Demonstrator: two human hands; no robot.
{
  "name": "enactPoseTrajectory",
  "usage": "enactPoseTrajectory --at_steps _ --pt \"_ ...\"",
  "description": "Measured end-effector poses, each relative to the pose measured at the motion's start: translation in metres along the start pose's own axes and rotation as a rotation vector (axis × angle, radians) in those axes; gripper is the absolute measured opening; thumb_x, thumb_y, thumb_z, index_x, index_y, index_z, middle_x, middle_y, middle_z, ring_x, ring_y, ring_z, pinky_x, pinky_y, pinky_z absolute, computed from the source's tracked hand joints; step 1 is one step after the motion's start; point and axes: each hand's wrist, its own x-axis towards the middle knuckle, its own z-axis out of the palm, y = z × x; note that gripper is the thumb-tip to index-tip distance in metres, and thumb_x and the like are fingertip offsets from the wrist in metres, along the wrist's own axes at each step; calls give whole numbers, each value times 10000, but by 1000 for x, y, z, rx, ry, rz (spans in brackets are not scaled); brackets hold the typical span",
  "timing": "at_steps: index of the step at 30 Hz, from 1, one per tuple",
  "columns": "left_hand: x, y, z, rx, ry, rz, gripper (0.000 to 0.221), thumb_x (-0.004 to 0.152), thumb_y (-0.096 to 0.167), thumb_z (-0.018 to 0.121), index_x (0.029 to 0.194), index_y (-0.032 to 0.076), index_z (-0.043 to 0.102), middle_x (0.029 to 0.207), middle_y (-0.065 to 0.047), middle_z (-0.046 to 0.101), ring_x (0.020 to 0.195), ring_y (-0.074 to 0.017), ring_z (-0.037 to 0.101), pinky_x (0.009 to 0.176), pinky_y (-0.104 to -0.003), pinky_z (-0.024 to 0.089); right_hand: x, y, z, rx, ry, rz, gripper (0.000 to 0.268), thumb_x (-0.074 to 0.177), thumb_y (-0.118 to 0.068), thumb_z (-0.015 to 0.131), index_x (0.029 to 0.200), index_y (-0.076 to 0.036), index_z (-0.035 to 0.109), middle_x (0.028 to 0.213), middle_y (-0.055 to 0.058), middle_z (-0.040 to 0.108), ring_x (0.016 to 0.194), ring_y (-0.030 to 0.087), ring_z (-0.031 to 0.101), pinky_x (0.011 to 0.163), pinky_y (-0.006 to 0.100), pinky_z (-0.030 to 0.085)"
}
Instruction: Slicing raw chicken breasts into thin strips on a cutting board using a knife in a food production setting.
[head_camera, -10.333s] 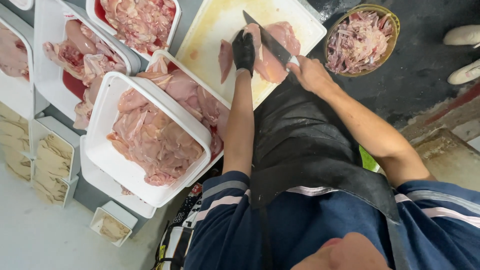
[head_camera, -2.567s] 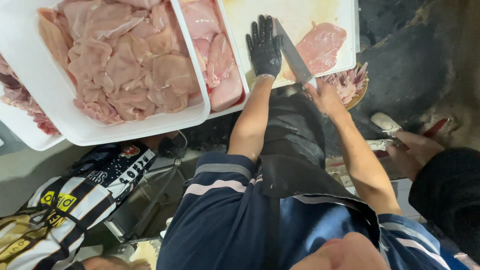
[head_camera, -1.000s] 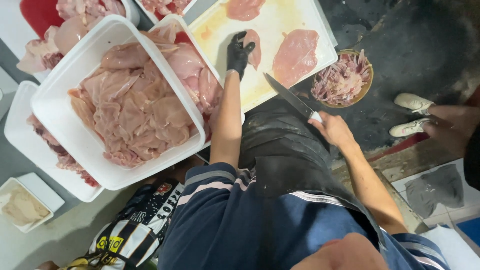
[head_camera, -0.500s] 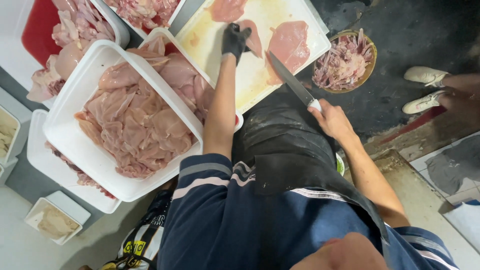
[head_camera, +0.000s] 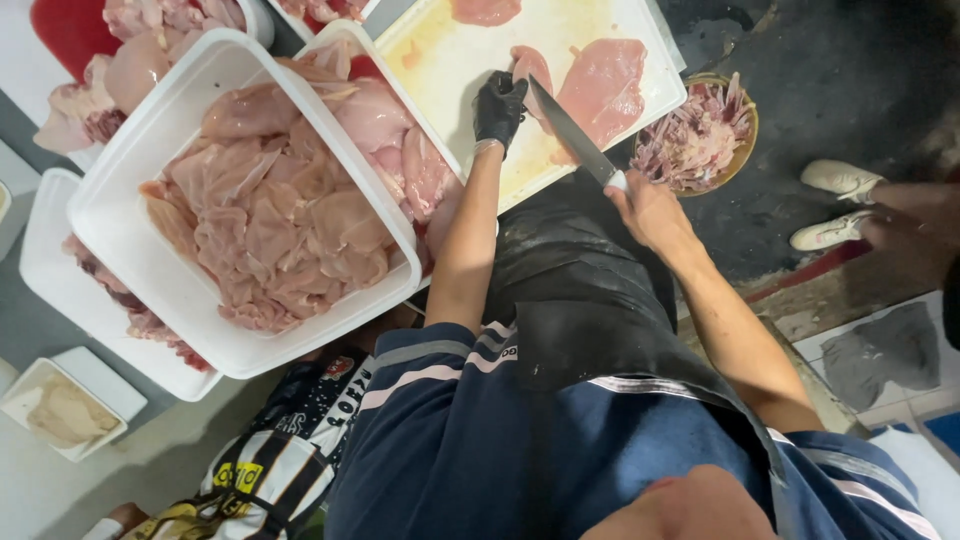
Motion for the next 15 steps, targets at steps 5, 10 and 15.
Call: enactPoseTrajectory --at_steps 5,10,15 --pt "11 -13 6 217 31 35 277 809 445 621 797 169 645 756 -23 779 815 -300 773 803 -418 544 5 6 12 -47 95 -105 514 1127 -328 513 1403 103 470 812 353 683 727 643 607 605 641 423" --pt "9 -11 6 202 31 38 248 826 414 630 825 169 668 790 -38 779 816 -295 762 785 -416 549 6 -21 5 -43 42 10 379 1153 -328 488 1190 49 491 825 336 687 753 606 643 625 644 457" --pt "7 -9 4 188 17 37 212 832 383 617 837 178 673 772 -29 787 759 -262 790 758 -407 562 28 -21 18 -80 110 7 387 1153 -355 540 1075 24 518 821 320 683 783 593 665 644 628 497"
